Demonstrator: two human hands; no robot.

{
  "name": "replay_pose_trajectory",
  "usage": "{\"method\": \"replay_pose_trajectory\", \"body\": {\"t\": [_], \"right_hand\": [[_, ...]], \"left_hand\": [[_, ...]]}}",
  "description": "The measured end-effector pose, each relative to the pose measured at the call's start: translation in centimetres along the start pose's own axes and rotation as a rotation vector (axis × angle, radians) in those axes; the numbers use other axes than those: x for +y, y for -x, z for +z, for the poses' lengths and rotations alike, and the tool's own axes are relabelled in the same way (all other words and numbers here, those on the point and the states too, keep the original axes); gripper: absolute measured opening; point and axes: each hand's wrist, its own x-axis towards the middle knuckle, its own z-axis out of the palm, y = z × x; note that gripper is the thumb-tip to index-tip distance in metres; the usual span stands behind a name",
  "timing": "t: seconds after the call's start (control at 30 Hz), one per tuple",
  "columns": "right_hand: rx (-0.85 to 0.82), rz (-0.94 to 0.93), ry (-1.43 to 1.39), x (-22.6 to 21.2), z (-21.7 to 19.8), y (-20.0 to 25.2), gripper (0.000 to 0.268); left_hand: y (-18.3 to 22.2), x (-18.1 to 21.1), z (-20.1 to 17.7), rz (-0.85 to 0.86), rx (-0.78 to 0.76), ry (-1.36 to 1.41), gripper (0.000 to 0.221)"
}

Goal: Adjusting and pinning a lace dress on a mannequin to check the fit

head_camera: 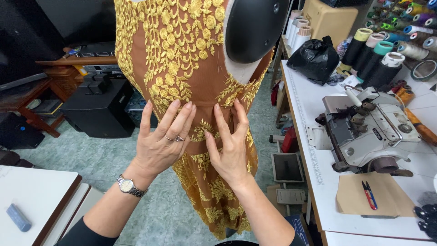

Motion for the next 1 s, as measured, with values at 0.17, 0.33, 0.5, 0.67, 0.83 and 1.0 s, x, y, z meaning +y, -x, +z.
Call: {"method": "replay_pose_trajectory", "body": {"t": [0.17, 0.33, 0.5, 0.67, 0.83, 1.0], "right_hand": [[-0.003, -0.003, 0.004, -0.09, -0.09, -0.02, 0.06], [0.001, -0.005, -0.004, -0.06, -0.06, -0.03, 0.06], [-0.001, -0.01, 0.002, -0.04, -0.09, -0.06, 0.061], [-0.006, -0.005, -0.005, -0.04, -0.1, 0.0, 0.061], [-0.004, -0.004, -0.011, 0.0, -0.06, 0.01, 0.061], [-0.006, -0.011, -0.003, 0.04, -0.02, 0.01, 0.061]], "left_hand": [[0.17, -0.01, 0.08, -0.004, -0.004, 0.001, 0.05], [0.24, 0.02, 0.16, -0.005, -0.01, 0.003, 0.05], [0.3, -0.06, 0.16, -0.003, -0.015, 0.006, 0.051], [0.41, -0.08, 0.18, -0.001, -0.022, 0.011, 0.052], [0.32, -0.03, 0.13, -0.003, -0.022, 0.022, 0.051], [0.32, 0.02, -0.02, -0.013, -0.023, 0.041, 0.05]]}}
